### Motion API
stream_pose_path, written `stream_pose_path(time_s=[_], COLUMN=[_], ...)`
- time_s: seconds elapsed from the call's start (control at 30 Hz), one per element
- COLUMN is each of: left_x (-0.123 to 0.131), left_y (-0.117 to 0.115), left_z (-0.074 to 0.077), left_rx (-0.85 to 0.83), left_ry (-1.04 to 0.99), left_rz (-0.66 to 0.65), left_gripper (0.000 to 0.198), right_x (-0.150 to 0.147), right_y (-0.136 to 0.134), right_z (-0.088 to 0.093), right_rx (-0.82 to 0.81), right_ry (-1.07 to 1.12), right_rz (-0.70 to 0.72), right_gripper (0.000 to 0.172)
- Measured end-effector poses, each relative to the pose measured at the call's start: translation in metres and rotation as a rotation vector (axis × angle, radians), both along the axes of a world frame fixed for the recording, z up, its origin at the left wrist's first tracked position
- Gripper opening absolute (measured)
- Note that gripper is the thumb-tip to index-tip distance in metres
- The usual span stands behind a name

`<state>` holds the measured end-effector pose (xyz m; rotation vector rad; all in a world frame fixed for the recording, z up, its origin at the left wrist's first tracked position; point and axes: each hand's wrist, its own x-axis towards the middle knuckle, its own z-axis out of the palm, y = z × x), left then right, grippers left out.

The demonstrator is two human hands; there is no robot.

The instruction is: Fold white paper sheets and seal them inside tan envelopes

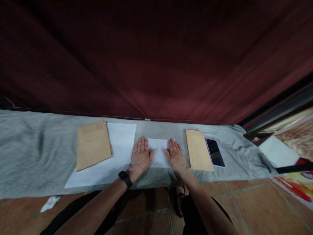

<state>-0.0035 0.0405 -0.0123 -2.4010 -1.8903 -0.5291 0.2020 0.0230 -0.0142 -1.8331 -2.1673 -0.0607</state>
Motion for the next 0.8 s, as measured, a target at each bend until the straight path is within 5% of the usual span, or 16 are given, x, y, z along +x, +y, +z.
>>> stream_pose_path(time_s=[0.33,0.57,0.8], left_x=[-0.006,0.009,0.014], left_y=[-0.002,-0.004,-0.003], left_z=[0.003,0.012,0.003], left_rx=[-0.005,-0.005,-0.02], left_ry=[0.017,-0.002,0.046], left_rz=[0.019,-0.208,-0.241], left_gripper=[0.076,0.06,0.062], right_x=[-0.004,-0.031,-0.042], right_y=[-0.004,-0.01,-0.005], right_z=[-0.001,0.009,0.007], right_rx=[-0.009,-0.018,0.001], right_ry=[0.013,0.104,0.106], right_rz=[-0.17,0.09,0.092], right_gripper=[0.064,0.055,0.053])
